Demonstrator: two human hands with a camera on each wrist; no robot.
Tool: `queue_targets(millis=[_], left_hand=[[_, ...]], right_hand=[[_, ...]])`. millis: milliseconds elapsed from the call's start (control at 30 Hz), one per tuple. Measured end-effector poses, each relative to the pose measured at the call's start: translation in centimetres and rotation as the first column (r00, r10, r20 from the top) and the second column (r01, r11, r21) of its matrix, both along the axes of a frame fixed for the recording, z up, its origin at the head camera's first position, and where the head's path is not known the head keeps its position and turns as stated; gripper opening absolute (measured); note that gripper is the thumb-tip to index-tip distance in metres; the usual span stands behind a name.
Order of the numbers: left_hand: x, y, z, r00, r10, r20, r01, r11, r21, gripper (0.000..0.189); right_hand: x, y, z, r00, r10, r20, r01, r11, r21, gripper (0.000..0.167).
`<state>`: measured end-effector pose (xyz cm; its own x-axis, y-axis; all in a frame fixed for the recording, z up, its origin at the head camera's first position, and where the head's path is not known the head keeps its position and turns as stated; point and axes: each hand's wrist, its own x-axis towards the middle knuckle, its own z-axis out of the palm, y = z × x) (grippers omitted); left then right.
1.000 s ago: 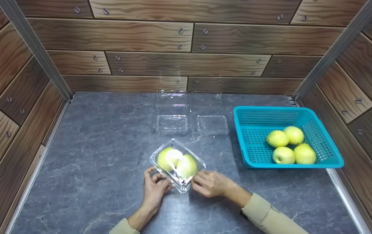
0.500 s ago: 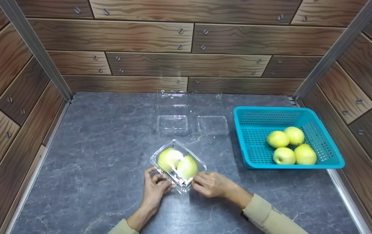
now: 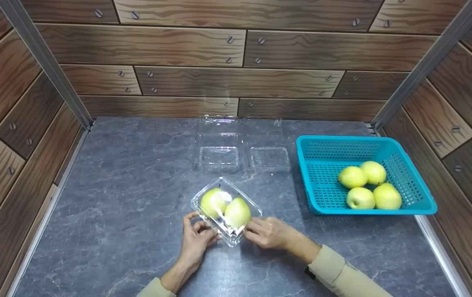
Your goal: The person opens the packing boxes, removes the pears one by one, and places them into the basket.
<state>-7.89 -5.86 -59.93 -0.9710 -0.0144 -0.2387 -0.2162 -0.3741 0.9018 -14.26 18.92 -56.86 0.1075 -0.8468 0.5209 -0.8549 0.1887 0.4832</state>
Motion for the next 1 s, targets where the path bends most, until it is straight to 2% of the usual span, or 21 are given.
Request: queue_targets(millis=[233, 867, 933, 967, 1000], left_hand=[[-0.1, 0.0, -0.1, 1.000, -0.002, 0.008, 0.003, 0.999, -0.035, 0.074], [-0.1, 0.0, 0.1, 1.000, 0.002, 0.004, -0.002, 1.000, 0.014, 0.074], [-0.1, -0.1, -0.1, 1.000, -0.013, 0.002, 0.013, 1.000, 0.009, 0.074], [-0.1, -0.2, -0.1, 1.000, -0.018, 0.001, 0.018, 1.000, 0.008, 0.073], [-0.1, -0.2, -0.2, 1.000, -0.021, 0.000, 0.021, 1.000, 0.003, 0.073]], right_hand=[[-0.1, 0.1, -0.1, 1.000, 0.003, 0.025, -0.003, 1.000, -0.014, 0.036], [-0.1, 0.0, 0.4, 0.999, 0.017, 0.029, -0.016, 0.999, -0.029, 0.032], [-0.1, 0.0, 0.7, 0.999, 0.020, 0.040, -0.019, 1.000, -0.024, 0.033], [-0.2, 0.0, 0.9, 0.993, 0.028, 0.112, -0.025, 0.999, -0.030, 0.031], [-0.2, 0.0, 1.2, 0.990, 0.036, 0.135, -0.029, 0.998, -0.054, 0.030]])
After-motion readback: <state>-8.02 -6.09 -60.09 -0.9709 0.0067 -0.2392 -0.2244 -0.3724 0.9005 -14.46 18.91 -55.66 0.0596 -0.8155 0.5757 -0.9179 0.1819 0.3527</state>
